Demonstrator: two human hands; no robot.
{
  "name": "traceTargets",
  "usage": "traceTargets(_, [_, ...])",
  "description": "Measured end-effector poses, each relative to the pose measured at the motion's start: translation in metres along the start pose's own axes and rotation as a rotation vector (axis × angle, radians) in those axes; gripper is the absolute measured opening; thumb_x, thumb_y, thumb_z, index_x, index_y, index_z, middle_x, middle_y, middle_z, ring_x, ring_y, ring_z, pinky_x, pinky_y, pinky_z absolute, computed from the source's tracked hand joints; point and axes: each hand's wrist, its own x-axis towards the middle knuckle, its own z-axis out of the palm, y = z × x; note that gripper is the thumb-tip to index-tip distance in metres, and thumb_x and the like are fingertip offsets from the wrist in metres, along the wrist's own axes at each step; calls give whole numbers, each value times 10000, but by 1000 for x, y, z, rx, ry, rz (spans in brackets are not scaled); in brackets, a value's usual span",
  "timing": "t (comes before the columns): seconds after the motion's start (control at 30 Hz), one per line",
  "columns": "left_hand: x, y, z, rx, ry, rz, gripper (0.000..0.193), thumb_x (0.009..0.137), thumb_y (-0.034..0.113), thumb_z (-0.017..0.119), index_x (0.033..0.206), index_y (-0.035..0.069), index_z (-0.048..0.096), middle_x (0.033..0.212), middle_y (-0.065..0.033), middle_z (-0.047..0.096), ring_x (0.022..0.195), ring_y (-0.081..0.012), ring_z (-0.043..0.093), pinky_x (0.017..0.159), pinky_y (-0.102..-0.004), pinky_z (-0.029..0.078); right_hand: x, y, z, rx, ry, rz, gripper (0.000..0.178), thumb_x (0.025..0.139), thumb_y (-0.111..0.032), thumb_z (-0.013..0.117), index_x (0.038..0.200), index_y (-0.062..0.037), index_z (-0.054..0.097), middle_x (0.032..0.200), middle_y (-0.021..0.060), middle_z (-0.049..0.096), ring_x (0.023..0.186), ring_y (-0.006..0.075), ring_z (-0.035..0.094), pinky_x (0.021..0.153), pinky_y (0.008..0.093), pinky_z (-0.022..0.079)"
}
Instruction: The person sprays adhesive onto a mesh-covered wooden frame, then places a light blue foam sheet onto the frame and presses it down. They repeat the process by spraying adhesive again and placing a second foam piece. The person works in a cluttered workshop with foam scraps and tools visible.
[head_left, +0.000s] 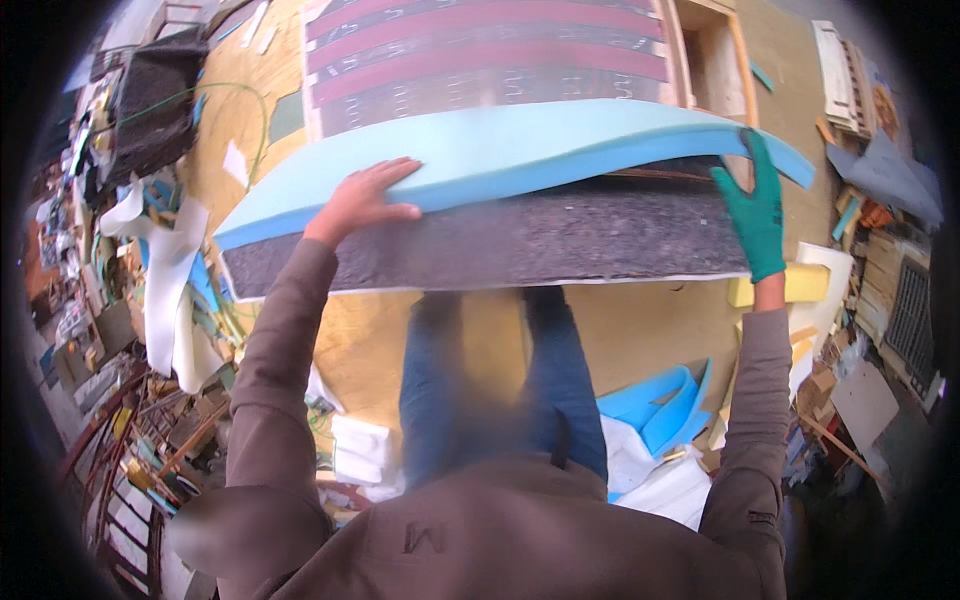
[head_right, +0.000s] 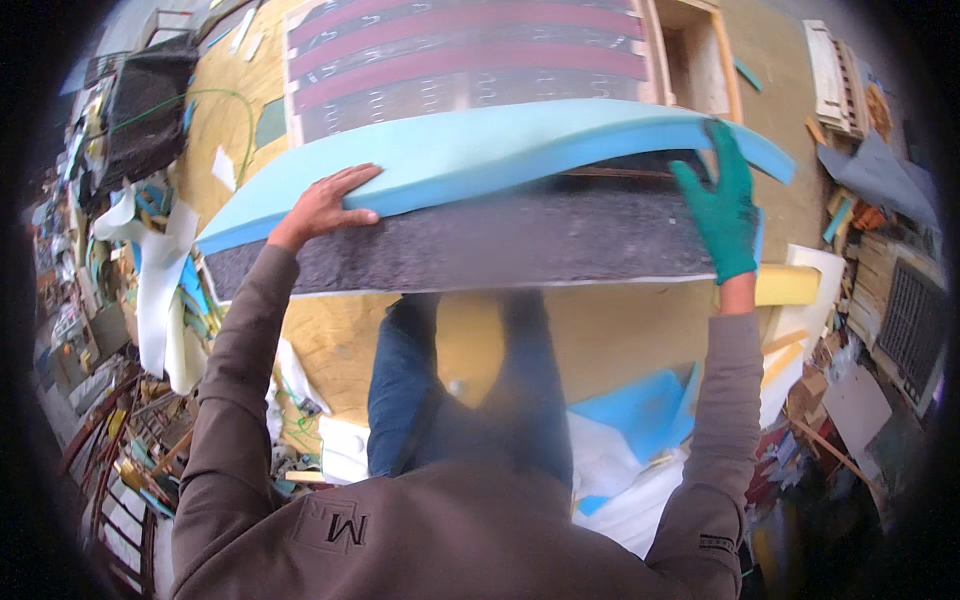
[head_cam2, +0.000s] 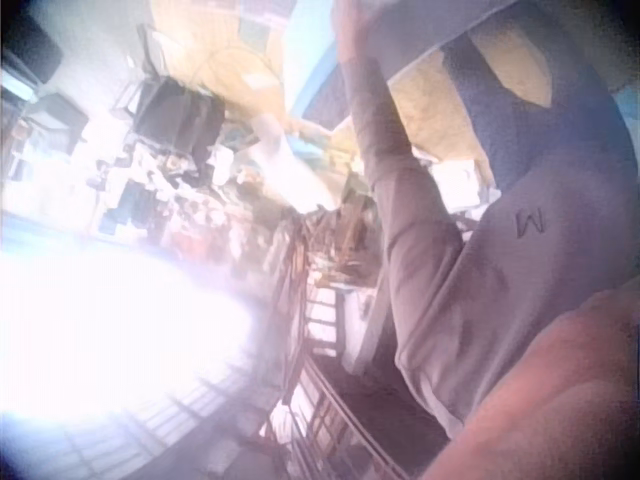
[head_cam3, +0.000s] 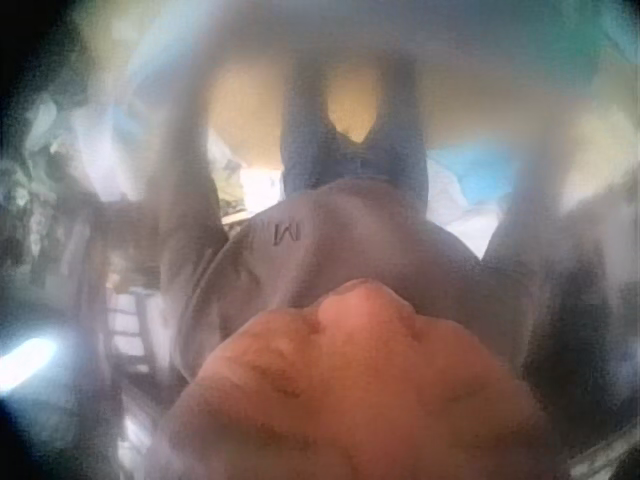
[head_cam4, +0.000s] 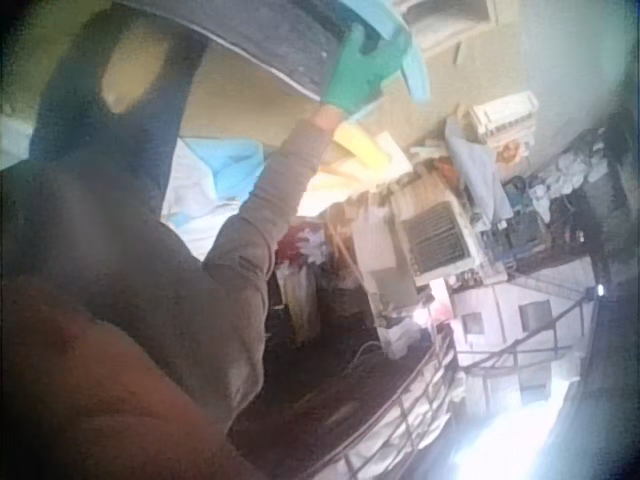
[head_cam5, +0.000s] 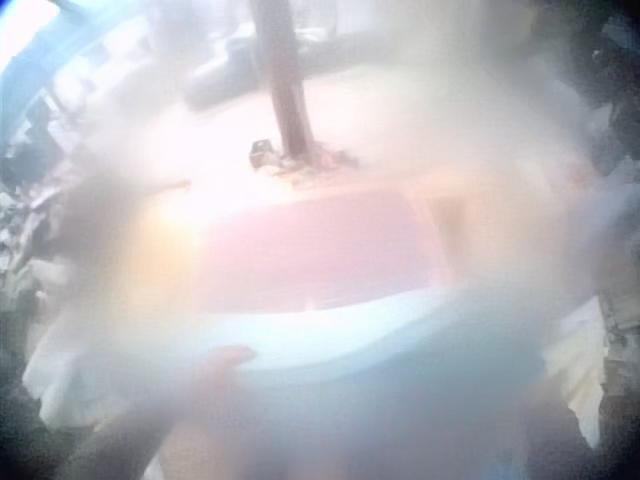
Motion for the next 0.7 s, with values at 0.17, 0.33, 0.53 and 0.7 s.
traceTargets(0.17, [35, 48, 16, -62, -9, 17, 899, 834, 651, 786, 1585, 235, 521, 1634, -127, 494, 1496, -367, 468, 1225, -499, 392, -14, 131, -73, -233, 192, 305, 841, 934, -292, 829, 1603, -33, 389, 1600, 165, 481, 1443, 299, 501, 1181, 408, 420])
traceTargets(0.33, [69, 78, 24, -124, -67, 122, 850, 859, 566, 788, 1581, 205, 525, 1632, -172, 483, 1501, -386, 455, 1221, -477, 389, -7, 177, -49, 290, 295, 336, 908, 925, -378, 840, 1600, -6, 360, 1592, 191, 441, 1399, 312, 493, 1167, 402, 421])
traceTargets(0.53, [71, 78, 17, -178, -107, 181, 785, 901, 446, 785, 1586, 173, 515, 1645, -191, 458, 1515, -390, 432, 1240, -468, 362, 10, 163, -73, 192, 269, 553, 941, 926, -520, 786, 1605, -43, 344, 1513, 166, 470, 1293, 285, 592, 1054, 433, 494])
traceTargets(0.7, [72, 94, 19, -118, -112, 122, 820, 891, 460, 788, 1598, 165, 494, 1638, -221, 452, 1510, -408, 428, 1242, -476, 351, 32, 168, -90, 528, 36, 1004, 806, 890, -680, 748, 1431, -111, 568, 1285, 122, 644, 1123, 294, 684, 973, 471, 542])
